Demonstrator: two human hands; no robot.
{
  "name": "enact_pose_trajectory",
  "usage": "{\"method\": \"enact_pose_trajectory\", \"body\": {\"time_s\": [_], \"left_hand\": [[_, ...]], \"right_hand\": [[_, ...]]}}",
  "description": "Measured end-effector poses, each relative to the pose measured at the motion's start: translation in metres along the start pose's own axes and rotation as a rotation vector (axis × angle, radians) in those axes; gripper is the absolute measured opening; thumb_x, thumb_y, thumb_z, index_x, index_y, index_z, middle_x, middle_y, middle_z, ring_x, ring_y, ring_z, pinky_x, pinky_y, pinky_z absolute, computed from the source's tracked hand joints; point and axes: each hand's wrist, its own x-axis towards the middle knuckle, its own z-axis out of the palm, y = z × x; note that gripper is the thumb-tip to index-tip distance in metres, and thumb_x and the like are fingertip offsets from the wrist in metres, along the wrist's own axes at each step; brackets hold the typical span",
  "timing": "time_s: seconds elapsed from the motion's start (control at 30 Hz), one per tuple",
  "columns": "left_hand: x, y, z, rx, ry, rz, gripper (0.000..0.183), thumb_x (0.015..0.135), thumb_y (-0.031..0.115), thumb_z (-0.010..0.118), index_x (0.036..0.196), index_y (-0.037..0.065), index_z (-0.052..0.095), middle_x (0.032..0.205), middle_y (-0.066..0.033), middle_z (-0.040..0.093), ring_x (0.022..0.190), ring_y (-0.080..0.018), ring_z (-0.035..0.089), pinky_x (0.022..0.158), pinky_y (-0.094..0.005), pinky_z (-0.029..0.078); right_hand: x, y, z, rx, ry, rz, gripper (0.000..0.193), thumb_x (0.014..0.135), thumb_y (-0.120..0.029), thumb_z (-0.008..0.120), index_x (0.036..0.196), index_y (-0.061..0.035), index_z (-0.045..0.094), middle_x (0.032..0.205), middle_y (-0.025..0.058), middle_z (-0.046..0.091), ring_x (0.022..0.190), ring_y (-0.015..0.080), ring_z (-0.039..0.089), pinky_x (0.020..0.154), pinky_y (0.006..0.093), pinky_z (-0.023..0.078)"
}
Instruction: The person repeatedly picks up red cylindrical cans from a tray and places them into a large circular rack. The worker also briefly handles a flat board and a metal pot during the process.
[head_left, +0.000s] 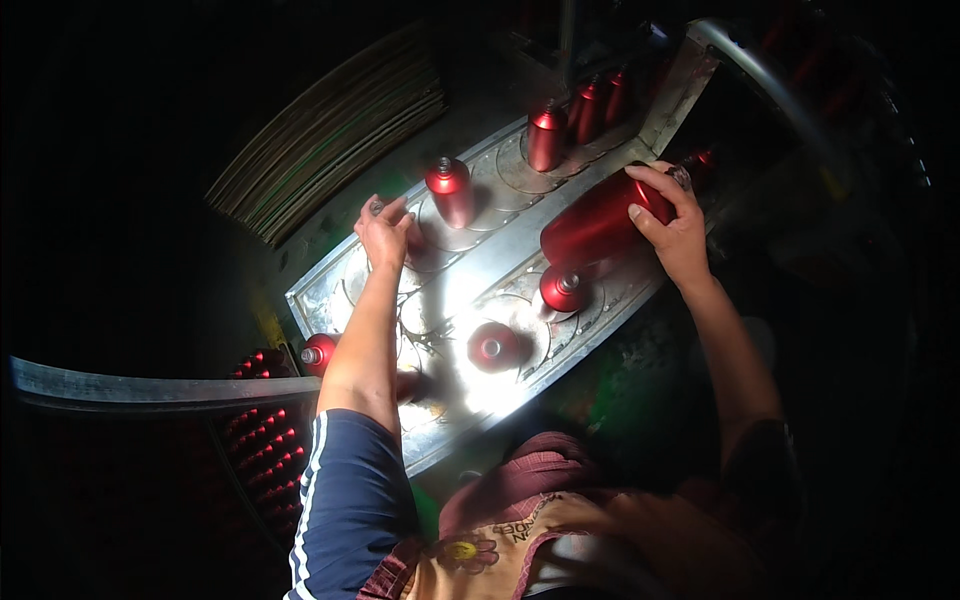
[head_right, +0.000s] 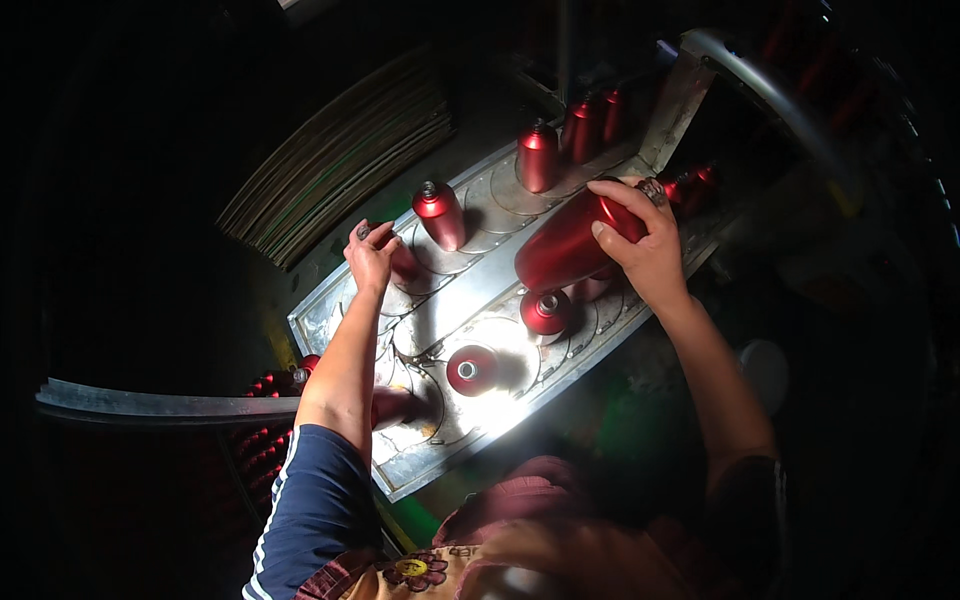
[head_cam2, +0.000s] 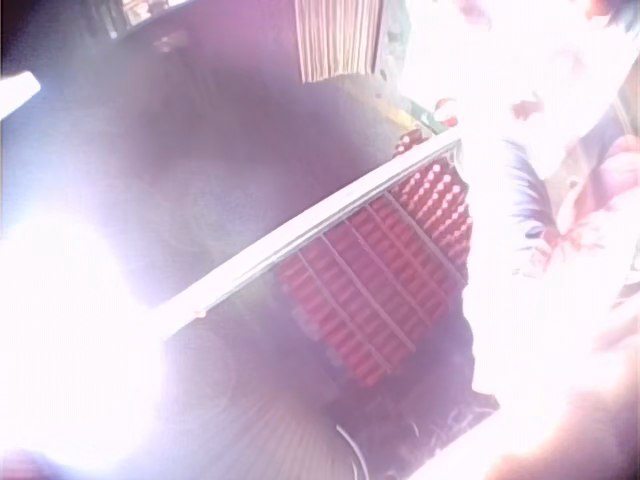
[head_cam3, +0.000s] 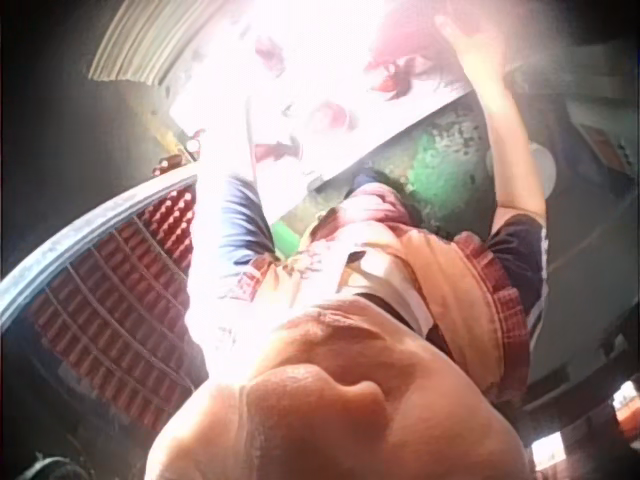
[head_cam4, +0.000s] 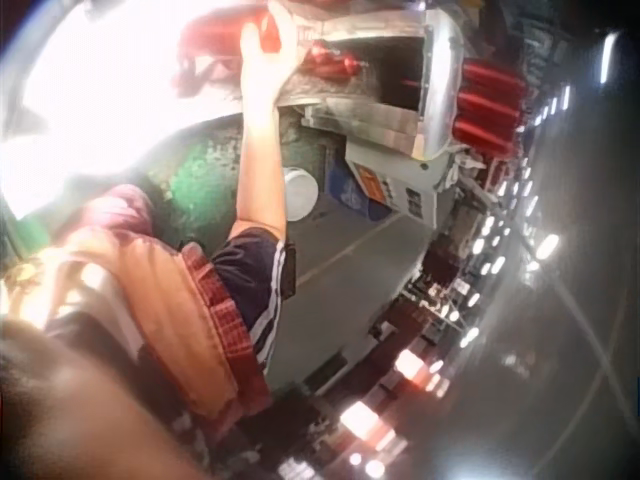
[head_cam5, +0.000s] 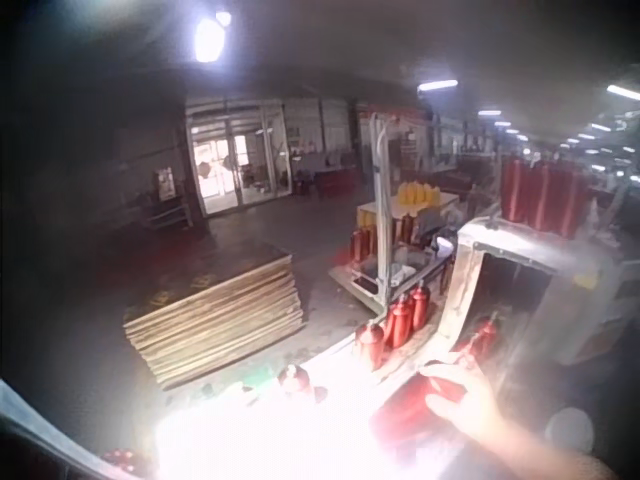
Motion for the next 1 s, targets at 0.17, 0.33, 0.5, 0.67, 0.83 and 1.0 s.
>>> {"method": "enact_pose_trajectory", "body": {"time_s": [0.17, 0.33, 0.5, 0.67, 0.83, 1.0], "left_hand": [[-0.033, 0.043, -0.062, -0.283, 0.104, 0.161, 0.033, 0.082, 0.011, 0.075, 0.114, 0.019, 0.074, 0.141, -0.0186, 0.05, 0.126, -0.0323, 0.049, 0.109, -0.0405, 0.038], [-0.19, -0.006, -0.179, -0.506, 0.07, -0.059, 0.02, 0.087, -0.005, 0.066, 0.104, 0.001, 0.073, 0.114, -0.0101, 0.065, 0.104, -0.018, 0.061, 0.092, -0.0291, 0.048], [-0.342, -0.045, -0.242, -0.609, 0.215, -0.63, 0.015, 0.092, 0.001, 0.064, 0.104, 0.001, 0.072, 0.095, -0.003, 0.068, 0.078, -0.0079, 0.06, 0.068, -0.0212, 0.048], [-0.459, -0.062, -0.295, -0.608, 0.409, -0.96, 0.018, 0.091, 0.002, 0.062, 0.107, 0.0, 0.07, 0.094, -0.0044, 0.069, 0.077, -0.0094, 0.063, 0.064, -0.023, 0.049], [-0.608, -0.132, -0.303, -0.745, 0.496, -1.124, 0.021, 0.093, 0.007, 0.063, 0.111, 0.001, 0.069, 0.098, -0.005, 0.07, 0.08, -0.011, 0.065, 0.065, -0.0241, 0.053], [-0.854, -0.273, -0.28, -1.004, 0.496, -1.158, 0.023, 0.092, 0.017, 0.065, 0.113, 0.006, 0.069, 0.102, -0.0017, 0.07, 0.089, -0.0079, 0.064, 0.074, -0.0212, 0.051]], "right_hand": [[0.077, 0.051, 0.08, -0.066, -0.012, -0.038, 0.042, 0.076, -0.014, 0.076, 0.117, -0.0214, 0.071, 0.119, 0.0116, 0.057, 0.116, 0.0286, 0.052, 0.102, 0.0371, 0.043], [0.105, 0.101, 0.206, -0.247, -0.144, 0.038, 0.046, 0.075, -0.023, 0.076, 0.119, -0.0347, 0.07, 0.134, 0.0211, 0.045, 0.122, 0.0395, 0.048, 0.104, 0.0431, 0.043], [0.08, 0.124, 0.253, -0.451, -0.358, 0.19, 0.05, 0.077, -0.027, 0.076, 0.125, -0.0375, 0.066, 0.144, 0.0216, 0.039, 0.127, 0.0444, 0.042, 0.108, 0.0457, 0.04], [0.075, 0.08, 0.237, -0.591, -0.312, 0.147, 0.057, 0.081, -0.027, 0.075, 0.134, -0.0385, 0.059, 0.149, 0.0279, 0.034, 0.135, 0.0438, 0.036, 0.112, 0.045, 0.035], [0.009, -0.032, 0.204, -0.003, -0.05, -0.205, 0.042, 0.087, -0.01, 0.067, 0.128, -0.0203, 0.065, 0.138, 0.0162, 0.048, 0.125, 0.0312, 0.049, 0.105, 0.0372, 0.042], [-0.332, -0.162, 0.155, 0.456, -0.158, -0.381, 0.035, 0.086, 0.013, 0.054, 0.115, -0.0017, 0.067, 0.126, 0.0089, 0.052, 0.108, 0.0144, 0.056, 0.088, 0.0253, 0.052]]}}
